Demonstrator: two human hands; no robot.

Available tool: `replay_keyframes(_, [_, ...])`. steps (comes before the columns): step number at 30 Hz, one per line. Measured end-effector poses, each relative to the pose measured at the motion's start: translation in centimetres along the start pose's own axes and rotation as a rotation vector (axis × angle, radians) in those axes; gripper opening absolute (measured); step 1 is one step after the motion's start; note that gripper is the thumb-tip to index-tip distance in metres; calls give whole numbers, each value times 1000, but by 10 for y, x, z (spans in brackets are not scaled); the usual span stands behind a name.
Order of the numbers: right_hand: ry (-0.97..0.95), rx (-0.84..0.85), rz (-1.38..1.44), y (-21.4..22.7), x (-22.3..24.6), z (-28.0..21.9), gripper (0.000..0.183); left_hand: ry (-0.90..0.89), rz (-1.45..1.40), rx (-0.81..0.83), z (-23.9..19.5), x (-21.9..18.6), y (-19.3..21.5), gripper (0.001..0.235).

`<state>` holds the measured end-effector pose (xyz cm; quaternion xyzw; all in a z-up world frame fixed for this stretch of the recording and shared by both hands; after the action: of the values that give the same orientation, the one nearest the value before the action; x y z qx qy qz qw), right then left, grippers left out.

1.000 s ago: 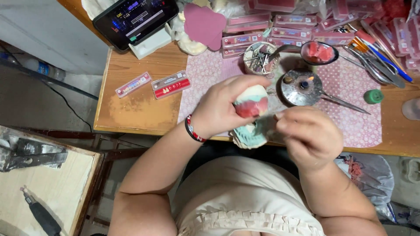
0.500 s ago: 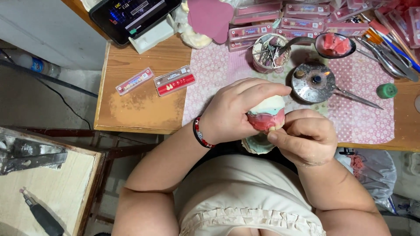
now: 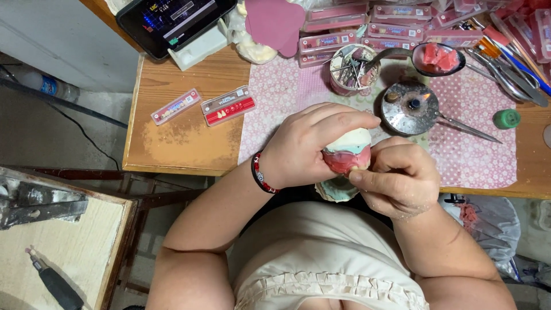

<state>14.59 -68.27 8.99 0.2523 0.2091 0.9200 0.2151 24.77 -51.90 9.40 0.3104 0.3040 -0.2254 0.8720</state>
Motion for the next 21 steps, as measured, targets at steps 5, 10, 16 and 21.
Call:
replay_keyframes(5, [-35,-29,-19,-3,4,2,6,9,-6,6,0,1,0,32])
replay_keyframes(10, [-23,-2,-13,-1,3,2,7,11,3,11,0,3,0,34])
replay_keyframes(16, [-38,18,-28,3,-3,-10,14,38,-35,38,1,5,4,35])
replay_keyframes(21, [-48,-75,-16,7,-4,-16,15,64,-29,61,0,5,3,39])
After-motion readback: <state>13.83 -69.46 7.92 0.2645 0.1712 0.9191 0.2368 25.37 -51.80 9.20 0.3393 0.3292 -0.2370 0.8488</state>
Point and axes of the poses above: each hand's wrist, its own z-axis towards the middle knuckle, its own y-axis out of the back of the hand, x = y × z, the point moved 2 cm from there along z, towards the middle knuckle, and after that the axes turned 4 degrees about -z, right-handed, at the moved point
